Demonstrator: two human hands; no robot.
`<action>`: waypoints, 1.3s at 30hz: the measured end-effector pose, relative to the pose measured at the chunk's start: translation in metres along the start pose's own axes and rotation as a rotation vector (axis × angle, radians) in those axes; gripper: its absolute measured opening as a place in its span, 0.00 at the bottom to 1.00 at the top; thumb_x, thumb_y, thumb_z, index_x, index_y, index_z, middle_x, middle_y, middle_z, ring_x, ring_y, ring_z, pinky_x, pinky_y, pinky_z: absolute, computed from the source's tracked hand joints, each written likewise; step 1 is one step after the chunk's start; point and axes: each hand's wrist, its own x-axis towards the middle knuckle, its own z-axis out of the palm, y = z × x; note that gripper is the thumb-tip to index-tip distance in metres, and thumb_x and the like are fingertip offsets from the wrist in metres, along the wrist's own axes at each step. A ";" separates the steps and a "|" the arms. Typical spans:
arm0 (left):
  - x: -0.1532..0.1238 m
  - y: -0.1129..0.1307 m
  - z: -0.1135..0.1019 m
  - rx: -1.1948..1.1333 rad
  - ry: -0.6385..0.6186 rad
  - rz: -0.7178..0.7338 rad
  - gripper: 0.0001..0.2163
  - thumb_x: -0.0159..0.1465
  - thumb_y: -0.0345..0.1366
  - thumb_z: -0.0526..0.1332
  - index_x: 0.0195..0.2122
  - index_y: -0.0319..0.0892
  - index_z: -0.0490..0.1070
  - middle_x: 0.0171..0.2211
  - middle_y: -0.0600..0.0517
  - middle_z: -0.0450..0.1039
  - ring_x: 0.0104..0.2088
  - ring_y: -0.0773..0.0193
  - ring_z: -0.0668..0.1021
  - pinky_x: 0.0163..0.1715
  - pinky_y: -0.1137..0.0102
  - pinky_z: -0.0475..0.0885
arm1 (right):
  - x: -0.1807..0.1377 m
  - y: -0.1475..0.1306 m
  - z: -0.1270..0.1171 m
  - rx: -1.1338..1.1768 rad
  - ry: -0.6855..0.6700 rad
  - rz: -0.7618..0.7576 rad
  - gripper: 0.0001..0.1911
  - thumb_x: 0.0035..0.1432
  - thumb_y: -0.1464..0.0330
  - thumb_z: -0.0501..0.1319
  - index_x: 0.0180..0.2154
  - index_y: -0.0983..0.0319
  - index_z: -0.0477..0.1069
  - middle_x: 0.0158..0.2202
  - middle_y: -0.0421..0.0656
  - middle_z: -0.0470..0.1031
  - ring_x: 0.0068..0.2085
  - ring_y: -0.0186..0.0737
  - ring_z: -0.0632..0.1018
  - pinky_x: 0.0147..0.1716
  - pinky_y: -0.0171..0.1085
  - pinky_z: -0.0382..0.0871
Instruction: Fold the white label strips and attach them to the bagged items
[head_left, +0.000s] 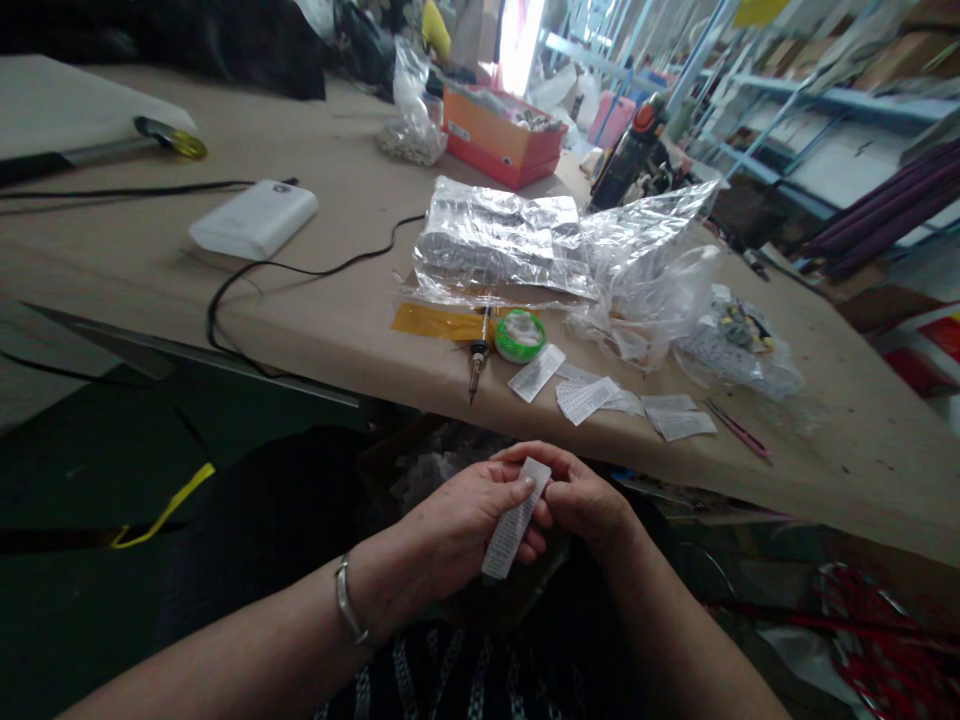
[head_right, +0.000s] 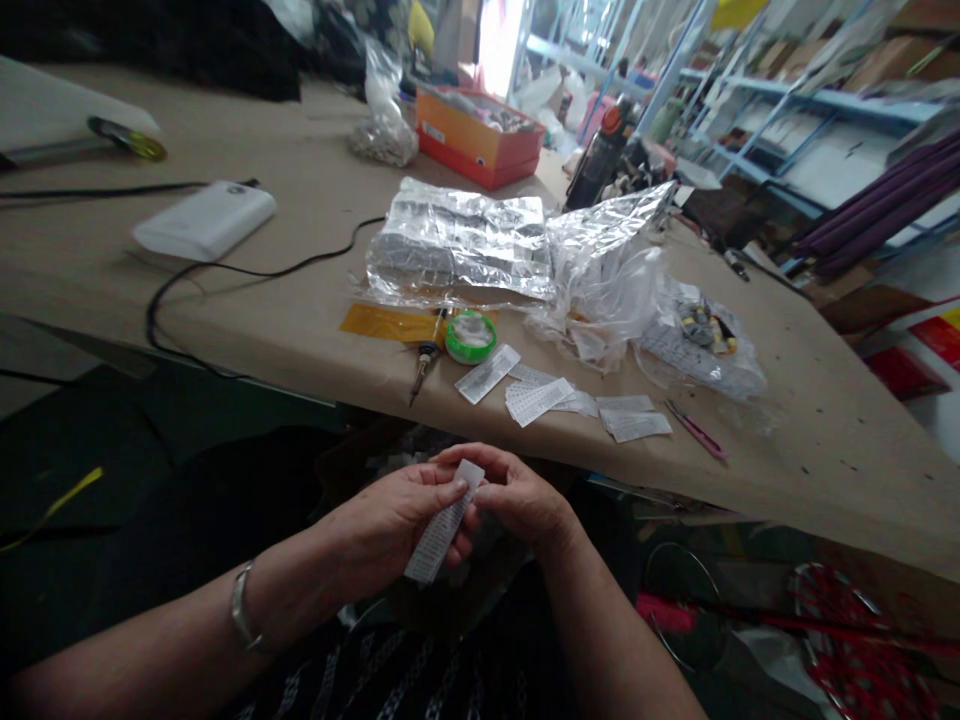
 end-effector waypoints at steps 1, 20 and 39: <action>0.000 0.000 0.000 0.006 0.013 0.000 0.08 0.61 0.37 0.56 0.33 0.35 0.68 0.22 0.52 0.69 0.18 0.73 0.71 0.19 0.76 0.66 | 0.002 0.000 0.001 0.020 -0.013 -0.008 0.22 0.43 0.65 0.68 0.43 0.61 0.72 0.44 0.45 0.74 0.41 0.38 0.75 0.41 0.35 0.68; -0.001 0.006 -0.006 0.023 0.061 0.107 0.09 0.58 0.38 0.60 0.31 0.36 0.70 0.21 0.53 0.70 0.18 0.73 0.70 0.20 0.76 0.63 | -0.013 -0.016 0.023 -1.031 0.357 -0.419 0.19 0.57 0.66 0.59 0.51 0.58 0.66 0.51 0.47 0.68 0.52 0.44 0.69 0.53 0.43 0.63; -0.004 0.001 -0.014 0.083 0.235 0.277 0.09 0.57 0.39 0.60 0.28 0.37 0.68 0.21 0.55 0.67 0.20 0.73 0.67 0.21 0.77 0.61 | 0.014 -0.010 0.042 -0.431 0.435 -0.170 0.09 0.53 0.63 0.62 0.31 0.62 0.69 0.21 0.35 0.70 0.21 0.30 0.70 0.23 0.30 0.66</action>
